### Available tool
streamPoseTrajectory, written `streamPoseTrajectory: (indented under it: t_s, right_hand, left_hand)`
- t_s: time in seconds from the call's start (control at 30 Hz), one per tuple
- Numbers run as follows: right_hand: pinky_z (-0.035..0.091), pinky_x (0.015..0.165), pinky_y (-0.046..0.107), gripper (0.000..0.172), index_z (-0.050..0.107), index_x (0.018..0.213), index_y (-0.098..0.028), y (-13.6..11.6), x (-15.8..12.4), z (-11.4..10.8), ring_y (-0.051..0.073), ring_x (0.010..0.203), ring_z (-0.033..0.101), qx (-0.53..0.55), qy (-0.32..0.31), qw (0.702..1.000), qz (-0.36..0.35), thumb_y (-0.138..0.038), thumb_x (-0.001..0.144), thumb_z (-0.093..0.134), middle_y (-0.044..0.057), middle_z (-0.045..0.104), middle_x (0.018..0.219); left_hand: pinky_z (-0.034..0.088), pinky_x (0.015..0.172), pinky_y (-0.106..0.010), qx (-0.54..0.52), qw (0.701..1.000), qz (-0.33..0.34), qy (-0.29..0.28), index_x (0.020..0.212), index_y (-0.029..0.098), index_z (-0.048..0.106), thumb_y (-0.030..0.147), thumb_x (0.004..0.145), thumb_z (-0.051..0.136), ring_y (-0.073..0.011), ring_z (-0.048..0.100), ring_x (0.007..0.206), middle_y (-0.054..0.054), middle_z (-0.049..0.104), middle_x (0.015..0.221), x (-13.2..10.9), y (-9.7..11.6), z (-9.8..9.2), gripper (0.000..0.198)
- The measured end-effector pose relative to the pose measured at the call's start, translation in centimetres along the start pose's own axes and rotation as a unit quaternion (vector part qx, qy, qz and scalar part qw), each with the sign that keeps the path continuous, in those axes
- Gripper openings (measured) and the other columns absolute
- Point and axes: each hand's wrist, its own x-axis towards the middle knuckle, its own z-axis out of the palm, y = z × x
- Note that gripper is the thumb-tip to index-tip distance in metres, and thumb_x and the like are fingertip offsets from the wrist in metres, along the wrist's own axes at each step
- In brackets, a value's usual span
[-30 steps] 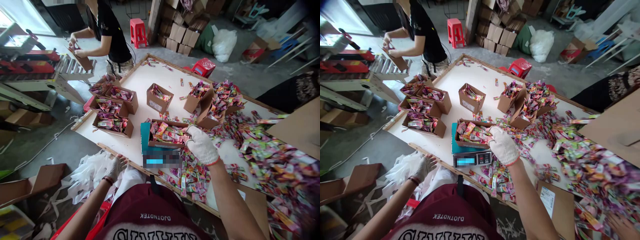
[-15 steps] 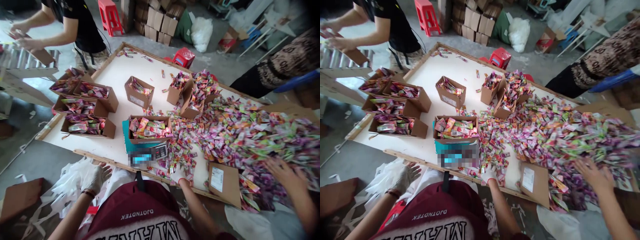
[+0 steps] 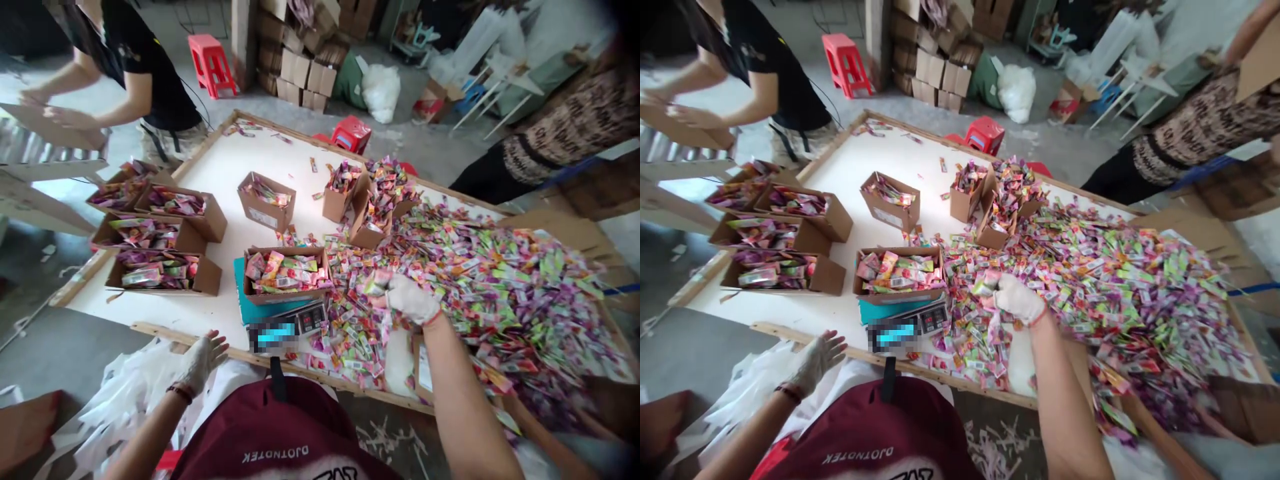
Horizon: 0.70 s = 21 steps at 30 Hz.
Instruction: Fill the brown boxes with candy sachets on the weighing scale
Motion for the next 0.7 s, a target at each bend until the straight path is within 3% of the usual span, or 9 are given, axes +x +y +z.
streamPoseTrajectory:
  t_s: [0.1,0.2,0.3,0.37,0.47,0.53,0.6,0.7]
  right_hand:
    - [0.056,0.075,0.026,0.037,0.064,0.117,-0.015,-3.7,5.0,1.7,0.017,0.086,0.067,-0.009,-0.035,0.996,-0.081,-0.039,0.088,0.067,0.004,0.071,0.099]
    - [0.052,0.090,0.024,0.034,0.060,0.125,-0.015,-7.1,8.9,5.7,0.014,0.097,0.065,-0.077,-0.006,0.987,-0.142,-0.023,0.093,0.053,0.005,0.070,0.110]
    - [0.048,0.103,0.033,0.036,0.065,0.118,-0.014,-8.0,10.9,10.0,0.020,0.109,0.064,-0.133,-0.049,0.979,-0.145,-0.012,0.083,0.058,0.009,0.070,0.117]
    - [0.049,0.105,0.038,0.046,0.068,0.117,-0.014,-7.3,10.9,11.2,0.026,0.111,0.065,-0.159,-0.102,0.973,-0.135,-0.008,0.072,0.068,0.011,0.071,0.120]
    - [0.049,0.107,0.039,0.068,0.060,0.139,-0.017,-5.7,9.5,9.7,0.026,0.117,0.065,-0.148,-0.144,0.972,-0.114,-0.011,0.072,0.072,0.011,0.068,0.131]
    - [0.051,0.107,0.038,0.071,0.054,0.146,-0.020,-4.7,8.1,7.5,0.024,0.119,0.064,-0.089,-0.119,0.985,-0.090,-0.019,0.077,0.072,0.009,0.066,0.134]
    - [0.054,0.104,0.038,0.064,0.056,0.143,-0.022,-3.5,6.6,5.4,0.023,0.116,0.066,-0.016,-0.053,0.997,-0.058,-0.027,0.081,0.071,0.008,0.067,0.133]
    - [0.055,0.102,0.040,0.047,0.063,0.128,-0.022,-0.6,4.2,4.0,0.022,0.110,0.069,0.043,0.056,0.997,-0.017,-0.035,0.084,0.069,0.009,0.070,0.127]
  left_hand:
    - [0.057,0.071,-0.034,-0.026,1.000,-0.001,0.006,0.109,0.016,0.059,0.029,0.097,0.053,-0.0200,0.069,0.080,-0.012,0.066,0.104,-0.6,-0.5,-0.1,0.019]
    - [0.056,0.070,-0.033,-0.066,0.998,0.004,0.011,0.110,0.017,0.059,0.028,0.097,0.050,-0.0193,0.069,0.079,-0.011,0.067,0.102,-1.2,-0.8,-1.0,0.019]
    - [0.057,0.069,-0.033,-0.098,0.995,-0.007,0.030,0.112,0.018,0.060,0.026,0.097,0.048,-0.0197,0.070,0.078,-0.012,0.068,0.101,-1.6,-1.2,-2.5,0.021]
    - [0.057,0.069,-0.034,-0.106,0.993,-0.004,0.047,0.112,0.018,0.060,0.024,0.096,0.048,-0.0201,0.070,0.078,-0.013,0.068,0.103,-1.7,-1.8,-3.5,0.021]
    - [0.058,0.070,-0.034,-0.098,0.993,-0.004,0.067,0.111,0.018,0.060,0.023,0.096,0.048,-0.0204,0.071,0.080,-0.014,0.067,0.107,-1.5,-2.8,-4.5,0.020]
    - [0.058,0.069,-0.034,-0.094,0.993,-0.009,0.070,0.108,0.018,0.059,0.025,0.096,0.049,-0.0198,0.070,0.079,-0.012,0.066,0.104,-1.1,-2.5,-4.7,0.017]
    - [0.058,0.070,-0.034,-0.100,0.993,0.007,0.069,0.106,0.018,0.058,0.029,0.097,0.050,-0.0186,0.068,0.076,-0.011,0.064,0.102,-0.4,-0.9,-4.7,0.017]
    - [0.060,0.081,-0.041,-0.120,0.988,0.064,0.067,0.113,0.018,0.057,0.039,0.099,0.051,-0.0199,0.067,0.086,-0.013,0.059,0.117,1.3,4.4,-4.3,0.026]
